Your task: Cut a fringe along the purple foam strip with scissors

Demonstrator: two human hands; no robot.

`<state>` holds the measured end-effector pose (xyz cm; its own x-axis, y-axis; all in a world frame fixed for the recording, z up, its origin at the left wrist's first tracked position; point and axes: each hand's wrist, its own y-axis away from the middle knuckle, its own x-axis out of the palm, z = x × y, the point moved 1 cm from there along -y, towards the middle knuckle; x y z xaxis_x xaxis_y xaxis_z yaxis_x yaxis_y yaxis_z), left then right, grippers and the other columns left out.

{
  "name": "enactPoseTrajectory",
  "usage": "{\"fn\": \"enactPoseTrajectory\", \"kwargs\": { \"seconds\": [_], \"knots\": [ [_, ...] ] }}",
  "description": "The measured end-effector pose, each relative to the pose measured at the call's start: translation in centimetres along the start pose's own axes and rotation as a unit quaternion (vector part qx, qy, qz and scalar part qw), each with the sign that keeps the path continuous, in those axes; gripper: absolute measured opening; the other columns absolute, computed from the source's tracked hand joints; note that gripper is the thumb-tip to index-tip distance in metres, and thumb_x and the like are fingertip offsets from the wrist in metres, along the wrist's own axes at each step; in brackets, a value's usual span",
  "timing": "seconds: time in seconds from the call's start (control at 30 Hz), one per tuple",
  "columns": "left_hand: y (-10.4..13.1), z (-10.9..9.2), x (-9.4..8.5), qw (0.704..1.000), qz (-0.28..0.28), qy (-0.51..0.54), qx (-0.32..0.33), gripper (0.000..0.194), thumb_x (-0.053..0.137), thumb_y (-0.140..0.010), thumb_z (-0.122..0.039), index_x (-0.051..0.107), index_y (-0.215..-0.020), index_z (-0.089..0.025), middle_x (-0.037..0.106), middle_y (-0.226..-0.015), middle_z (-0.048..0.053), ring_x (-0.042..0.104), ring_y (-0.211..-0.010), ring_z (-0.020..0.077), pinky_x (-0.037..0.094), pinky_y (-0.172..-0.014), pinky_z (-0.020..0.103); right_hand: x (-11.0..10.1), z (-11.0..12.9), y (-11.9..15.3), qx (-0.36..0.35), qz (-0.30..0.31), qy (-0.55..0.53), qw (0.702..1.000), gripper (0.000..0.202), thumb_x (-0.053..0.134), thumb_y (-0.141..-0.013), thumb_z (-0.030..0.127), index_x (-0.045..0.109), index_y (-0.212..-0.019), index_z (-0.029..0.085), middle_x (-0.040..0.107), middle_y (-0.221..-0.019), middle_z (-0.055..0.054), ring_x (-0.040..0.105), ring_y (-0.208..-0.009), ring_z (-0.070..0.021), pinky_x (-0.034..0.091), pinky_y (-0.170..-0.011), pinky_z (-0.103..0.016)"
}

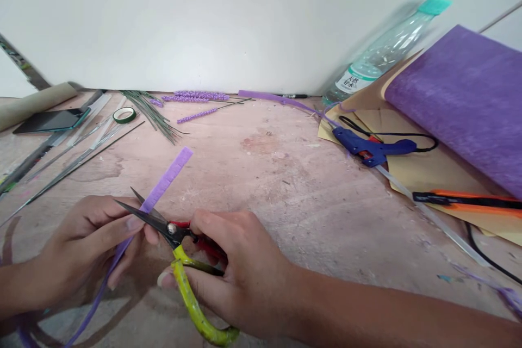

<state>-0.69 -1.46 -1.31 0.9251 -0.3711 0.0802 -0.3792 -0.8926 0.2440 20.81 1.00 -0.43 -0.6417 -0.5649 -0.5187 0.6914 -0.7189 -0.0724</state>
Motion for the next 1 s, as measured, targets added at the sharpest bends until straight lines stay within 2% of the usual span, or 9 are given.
{"fn": "enactPoseTrajectory", "kwargs": {
  "seconds": [0.2, 0.43, 0.57, 0.67, 0.83, 1.0],
  "knots": [
    [-0.12, 0.16, 0.16, 1.000, 0.006, 0.015, 0.007, 0.037, 0.057, -0.097, -0.044, 0.077, -0.087, -0.015, 0.056, -0.043, -0.002, 0.041, -0.038, 0.0067, 0.028, -0.043, 0.018, -0.07, -0.36, -0.01, 0.000, 0.015, -0.014, 1.000, 0.028, 0.066, -0.090, 0.038, 0.054, -0.074, 0.018, 0.036, -0.059, 0.009, 0.032, -0.051, -0.0073, 0.025, -0.048, -0.022],
    [-0.21, 0.12, -0.05, 1.000, -0.012, 0.023, -0.010, 0.033, 0.058, -0.097, -0.042, 0.076, -0.089, -0.015, 0.059, -0.047, -0.001, 0.045, -0.042, 0.0075, 0.032, -0.045, 0.018, -0.25, -0.36, -0.15, 0.019, 0.024, -0.113, 0.993, 0.026, 0.071, -0.088, 0.030, 0.052, -0.074, 0.019, 0.034, -0.059, 0.009, 0.032, -0.051, -0.0063, 0.025, -0.046, -0.019],
    [-0.16, 0.22, -0.12, 1.000, -0.016, 0.018, 0.009, 0.034, 0.058, -0.098, -0.042, 0.076, -0.089, -0.015, 0.059, -0.046, -0.002, 0.045, -0.041, 0.0069, 0.031, -0.046, 0.018, -0.37, 0.07, -0.07, 0.036, 0.052, -0.141, 0.988, 0.019, 0.066, -0.091, 0.032, 0.055, -0.083, 0.019, 0.036, -0.064, 0.007, 0.033, -0.055, -0.0086, 0.028, -0.049, -0.021],
    [-0.13, 0.16, 0.02, 0.999, -0.013, 0.030, 0.017, 0.034, 0.058, -0.097, -0.042, 0.076, -0.087, -0.015, 0.057, -0.045, -0.002, 0.044, -0.039, 0.0063, 0.029, -0.044, 0.018, -0.33, 0.21, 0.04, 0.035, 0.058, -0.124, 0.990, 0.019, 0.063, -0.092, 0.033, 0.055, -0.082, 0.019, 0.037, -0.066, 0.007, 0.033, -0.057, -0.0095, 0.029, -0.051, -0.021],
    [-0.05, -0.25, 0.43, 0.999, -0.005, 0.033, 0.029, 0.032, 0.059, -0.096, -0.038, 0.076, -0.083, -0.014, 0.055, -0.044, -0.002, 0.044, -0.037, 0.0056, 0.029, -0.042, 0.016, -0.08, 0.20, 0.19, 0.003, 0.020, -0.048, 0.999, 0.024, 0.067, -0.087, 0.032, 0.053, -0.075, 0.017, 0.033, -0.059, 0.009, 0.030, -0.051, -0.0075, 0.024, -0.047, -0.022],
    [-0.04, -0.32, 0.50, 0.998, 0.011, 0.023, 0.051, 0.031, 0.056, -0.098, -0.034, 0.078, -0.087, -0.015, 0.053, -0.044, -0.004, 0.042, -0.036, 0.0046, 0.028, -0.040, 0.014, -0.01, 0.06, 0.25, -0.001, 0.006, -0.013, 1.000, 0.027, 0.070, -0.086, 0.035, 0.054, -0.074, 0.016, 0.036, -0.061, 0.008, 0.032, -0.052, -0.0075, 0.025, -0.048, -0.023]
  ]
}}
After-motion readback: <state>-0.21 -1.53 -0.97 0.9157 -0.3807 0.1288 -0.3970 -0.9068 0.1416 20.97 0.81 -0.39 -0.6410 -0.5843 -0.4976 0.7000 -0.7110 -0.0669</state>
